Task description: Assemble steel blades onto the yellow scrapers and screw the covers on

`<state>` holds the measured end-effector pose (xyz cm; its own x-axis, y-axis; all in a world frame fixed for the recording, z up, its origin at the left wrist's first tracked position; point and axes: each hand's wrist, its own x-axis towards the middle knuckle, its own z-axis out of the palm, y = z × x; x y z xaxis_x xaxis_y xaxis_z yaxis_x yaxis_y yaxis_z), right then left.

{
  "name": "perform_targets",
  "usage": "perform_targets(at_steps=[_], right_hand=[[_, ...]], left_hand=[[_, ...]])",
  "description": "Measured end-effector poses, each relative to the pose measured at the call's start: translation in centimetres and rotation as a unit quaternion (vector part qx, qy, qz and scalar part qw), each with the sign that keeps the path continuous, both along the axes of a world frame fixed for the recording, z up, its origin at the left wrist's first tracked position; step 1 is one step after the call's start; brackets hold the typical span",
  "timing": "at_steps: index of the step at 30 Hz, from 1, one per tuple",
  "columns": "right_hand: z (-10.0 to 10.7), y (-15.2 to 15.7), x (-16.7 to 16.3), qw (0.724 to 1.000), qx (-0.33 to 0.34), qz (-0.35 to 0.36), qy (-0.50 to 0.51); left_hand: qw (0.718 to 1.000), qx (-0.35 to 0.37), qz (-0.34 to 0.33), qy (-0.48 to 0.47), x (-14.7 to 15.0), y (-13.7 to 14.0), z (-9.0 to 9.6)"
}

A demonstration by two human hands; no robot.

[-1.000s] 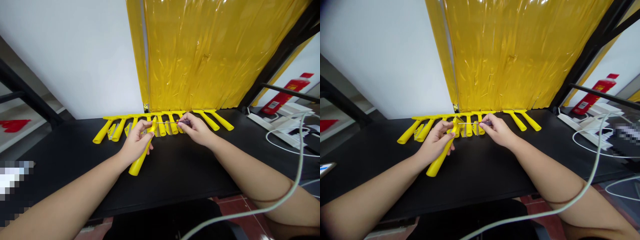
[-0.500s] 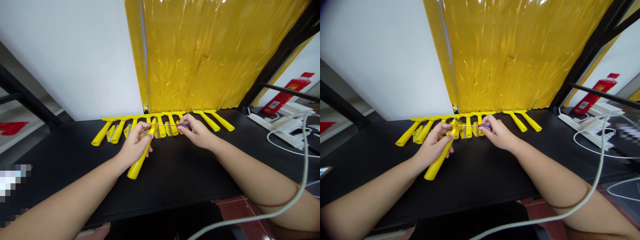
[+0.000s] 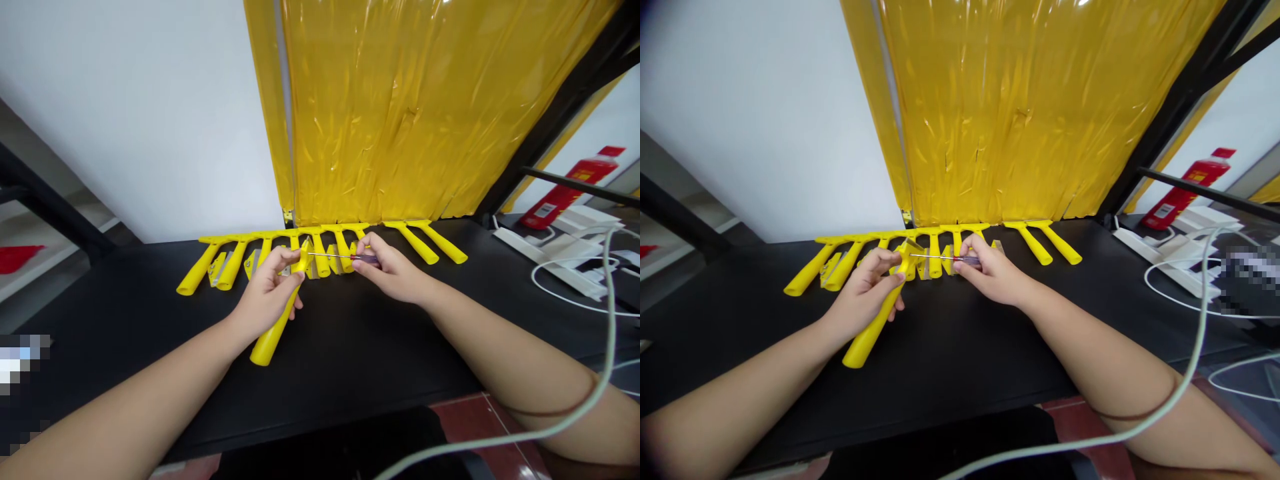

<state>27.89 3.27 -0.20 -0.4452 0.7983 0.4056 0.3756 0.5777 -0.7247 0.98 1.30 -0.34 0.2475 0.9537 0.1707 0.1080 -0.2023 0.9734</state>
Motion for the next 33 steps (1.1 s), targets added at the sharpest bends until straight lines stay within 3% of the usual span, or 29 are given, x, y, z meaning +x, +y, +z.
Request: perform_targets(at_steps=[4,7,14,20,23,25,27,30,33], right_hand=[[-0.1,0.0,0.1,0.998,0.026,-0.048,-0.005],[-0.3,0.1,-0.1,0.997,0.007,-0.077,0.006],[-0.7,-0.1,-0.9,0.991,-0.119,-0.043,0.039],[0.2,-1.2,-1.1,0.998,0.020,-0.056,-0.003],[0.5,-1.6,-1.4,0.997,0.021,-0.070,0.021],[0.6,-1.6,-1.7,0.995,-0.043,-0.052,0.066],[0.7,-1.7,-1.9,0.979,-0.158,-0.007,0.125],[1.2,-1.8,-1.8,0.920,-0.327,0.074,0.200],[1.7,-2.0,-1.6,0.873,-0.414,0.122,0.229]], left_hand=[[1.000,0.002,0.002,-0.001,0.0,0.0,0.2],[1.000,-0.001,0.009,-0.005,-0.1,0.0,0.3],[1.000,-0.006,0.002,-0.018,-0.3,0.2,0.2],[0.999,-0.009,0.001,-0.049,-0.1,0.1,0.2],[0.999,0.014,0.011,-0.045,0.0,-0.1,0.3],[0.999,0.028,0.017,-0.039,0.0,-0.3,0.3],[0.998,0.044,0.021,-0.035,0.0,-0.4,0.1],[0.995,0.089,0.017,-0.038,-0.2,-0.4,-0.2],[0.989,0.141,0.007,-0.039,-0.4,-0.3,-0.3]])
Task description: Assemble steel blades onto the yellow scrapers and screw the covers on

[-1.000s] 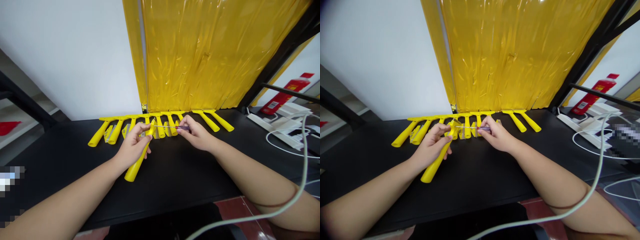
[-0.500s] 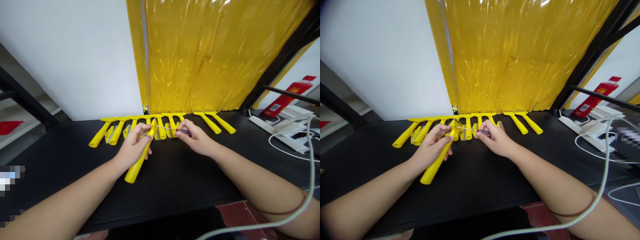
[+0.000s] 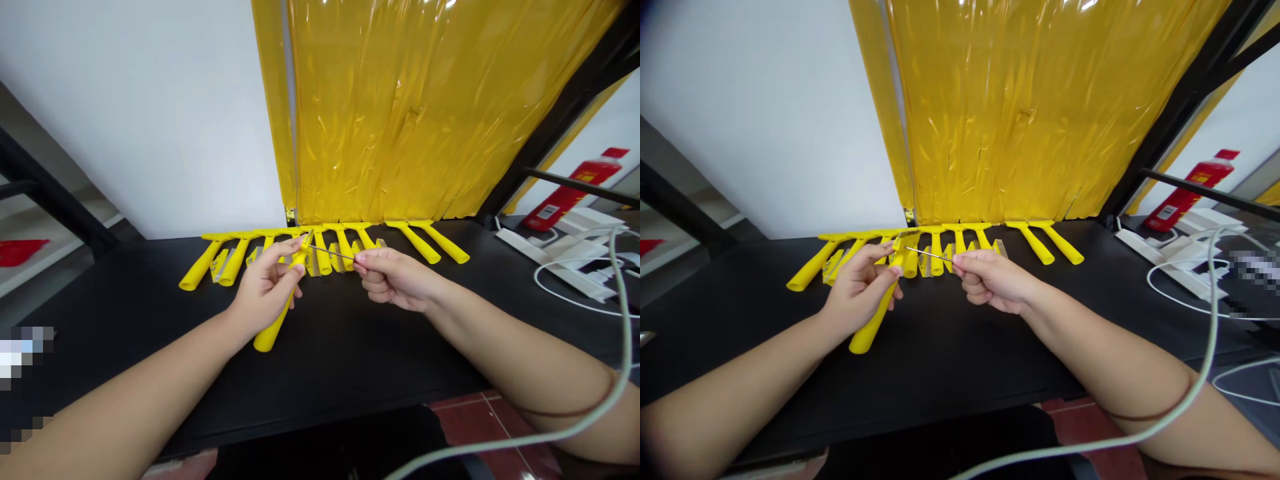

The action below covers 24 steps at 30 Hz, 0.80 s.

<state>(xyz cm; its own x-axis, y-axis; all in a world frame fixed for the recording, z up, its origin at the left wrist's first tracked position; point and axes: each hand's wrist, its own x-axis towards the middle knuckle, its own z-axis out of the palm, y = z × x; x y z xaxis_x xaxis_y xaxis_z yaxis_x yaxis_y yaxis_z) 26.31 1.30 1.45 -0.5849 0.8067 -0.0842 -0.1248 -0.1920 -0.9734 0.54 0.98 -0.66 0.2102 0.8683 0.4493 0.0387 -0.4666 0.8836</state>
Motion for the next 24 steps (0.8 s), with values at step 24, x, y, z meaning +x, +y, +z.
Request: perform_targets(at_steps=[24], right_hand=[[-1.4,-1.0,-2.1,0.889,0.408,-0.022,-0.205]], left_hand=[[0.964,-0.211,0.012,-0.160,1.8,-0.4,0.9]])
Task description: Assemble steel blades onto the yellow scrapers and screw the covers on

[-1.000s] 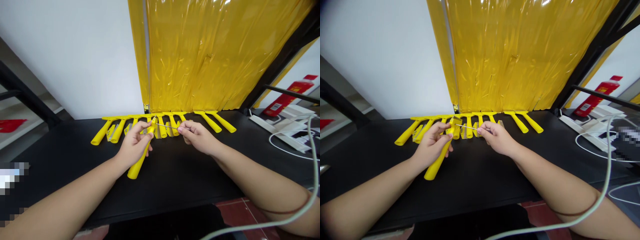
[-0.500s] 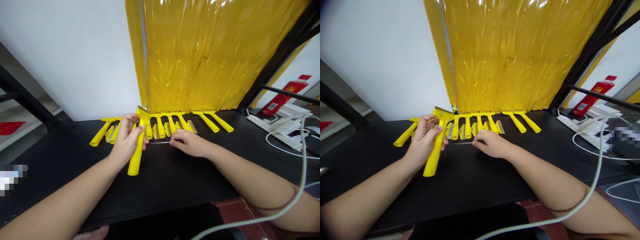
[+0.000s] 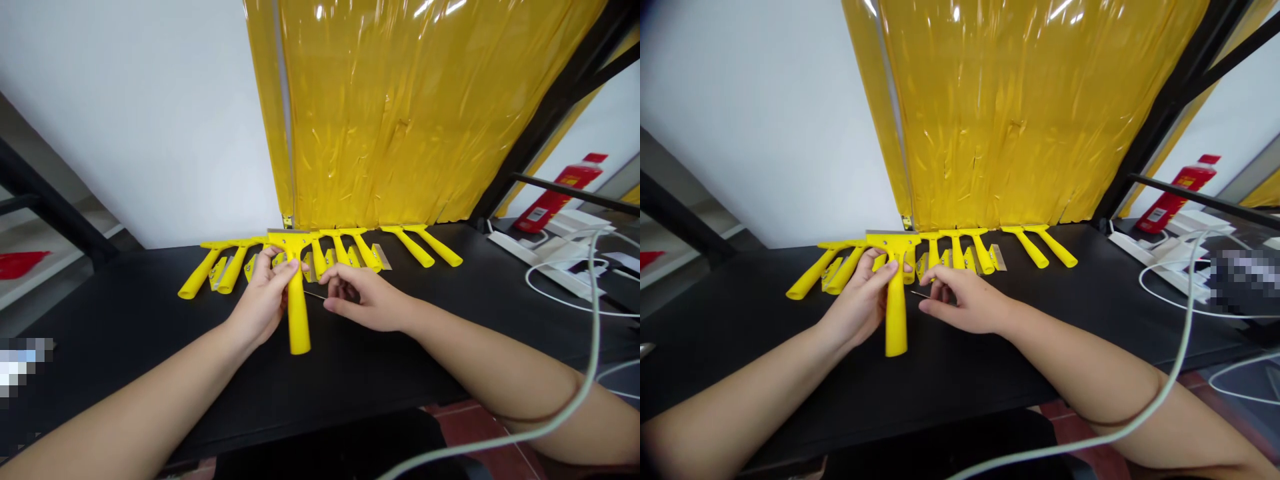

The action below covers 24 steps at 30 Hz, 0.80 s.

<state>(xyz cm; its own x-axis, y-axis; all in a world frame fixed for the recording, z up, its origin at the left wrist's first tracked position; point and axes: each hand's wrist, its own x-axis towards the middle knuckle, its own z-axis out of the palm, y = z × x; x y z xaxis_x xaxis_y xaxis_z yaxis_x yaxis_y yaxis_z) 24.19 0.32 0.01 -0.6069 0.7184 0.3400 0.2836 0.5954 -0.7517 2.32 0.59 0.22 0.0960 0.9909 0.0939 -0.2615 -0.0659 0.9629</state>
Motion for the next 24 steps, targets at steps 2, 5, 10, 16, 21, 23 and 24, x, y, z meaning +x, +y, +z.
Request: perform_targets(at_steps=[2,5,10,16,21,23,24], right_hand=[[-0.2,-0.3,-0.5,0.999,-0.042,0.014,0.025],[-0.6,-0.5,-1.0,0.997,-0.062,-0.005,0.038],[-0.3,0.9,0.6,0.995,-0.030,-0.073,0.062],[-0.3,5.9,6.4,0.944,-0.024,-0.325,-0.045],[-1.4,8.8,9.6,0.887,-0.083,-0.441,-0.110],[-1.6,9.1,10.1,0.879,-0.084,-0.451,-0.128],[-1.6,9.1,10.3,0.876,-0.083,-0.455,-0.138]], left_hand=[[1.000,0.011,-0.023,-0.018,0.3,-0.3,-0.1],[0.997,0.042,-0.064,-0.014,0.4,-0.4,-0.2],[0.992,0.062,-0.114,-0.010,0.0,-0.2,-0.8],[0.984,0.088,-0.151,0.035,-0.6,0.2,-1.7],[0.981,0.096,-0.158,0.050,-0.9,0.5,-1.8],[0.980,0.094,-0.166,0.059,-0.9,0.6,-1.9],[0.979,0.092,-0.169,0.064,-0.9,0.6,-1.9]])
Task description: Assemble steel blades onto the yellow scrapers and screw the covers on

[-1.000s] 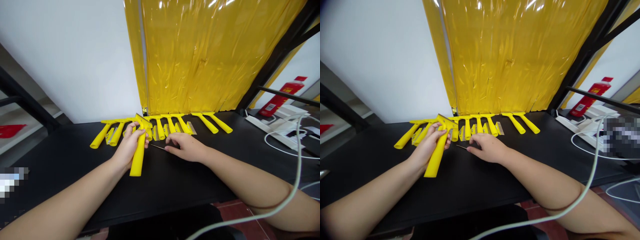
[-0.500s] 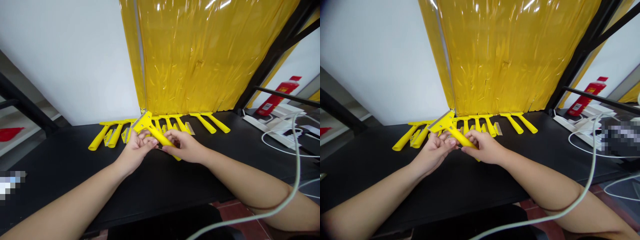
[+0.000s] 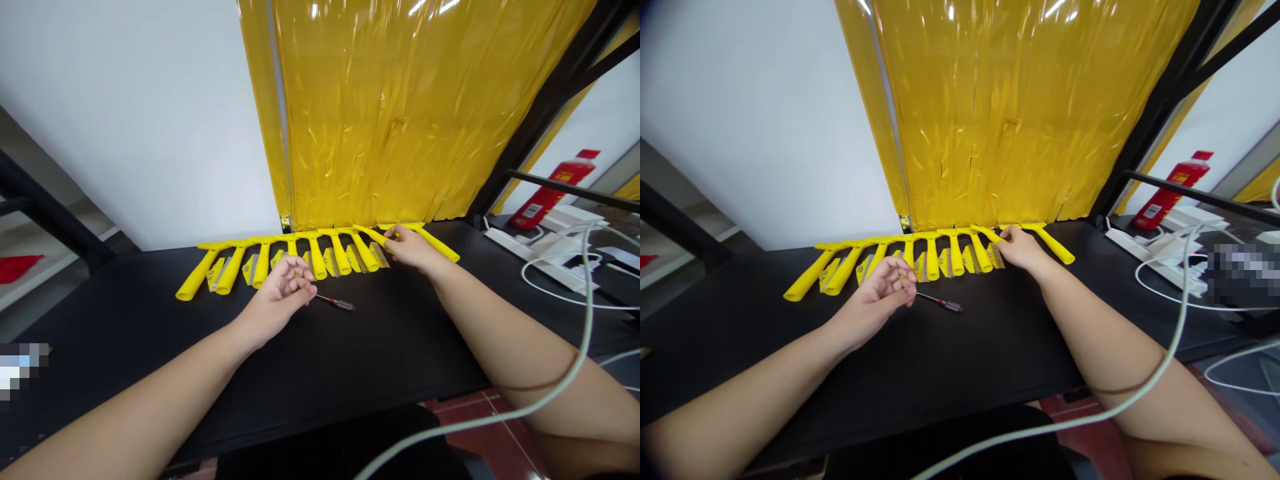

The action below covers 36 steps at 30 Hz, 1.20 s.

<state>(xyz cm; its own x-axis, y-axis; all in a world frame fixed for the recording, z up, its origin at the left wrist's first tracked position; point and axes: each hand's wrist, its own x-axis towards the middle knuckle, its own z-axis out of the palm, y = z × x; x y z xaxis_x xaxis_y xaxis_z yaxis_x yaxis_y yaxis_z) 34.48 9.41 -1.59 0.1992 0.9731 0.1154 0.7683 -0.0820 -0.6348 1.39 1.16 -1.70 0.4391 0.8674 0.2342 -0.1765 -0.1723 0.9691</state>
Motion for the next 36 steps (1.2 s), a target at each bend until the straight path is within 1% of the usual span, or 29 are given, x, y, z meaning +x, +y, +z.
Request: perform_targets(at_steps=[3,8,11,20,26,30,36], right_hand=[[0.0,-0.1,0.2,0.999,-0.011,0.000,-0.043],[0.0,-0.3,0.1,0.992,-0.012,0.011,-0.122],[-0.1,-0.3,-0.1,0.988,-0.005,0.016,-0.153],[-0.1,-0.4,0.0,0.974,-0.013,0.029,-0.223],[0.0,-0.5,-0.1,0.965,-0.028,0.035,-0.257],[0.1,-0.5,-0.2,0.960,-0.037,0.041,-0.274],[0.3,-0.6,0.0,0.954,-0.048,0.057,-0.291]], left_hand=[[1.000,0.000,0.004,0.008,0.1,0.0,0.0],[0.998,-0.009,0.064,0.010,0.3,0.0,0.4],[0.996,-0.024,0.083,-0.005,0.3,0.1,0.5],[0.995,-0.035,0.096,-0.017,0.3,0.4,0.9],[0.992,-0.101,0.080,0.004,-0.1,0.2,1.6],[0.991,-0.104,0.087,0.007,-0.1,0.3,1.9],[0.990,-0.099,0.100,0.013,-0.2,0.4,1.8]])
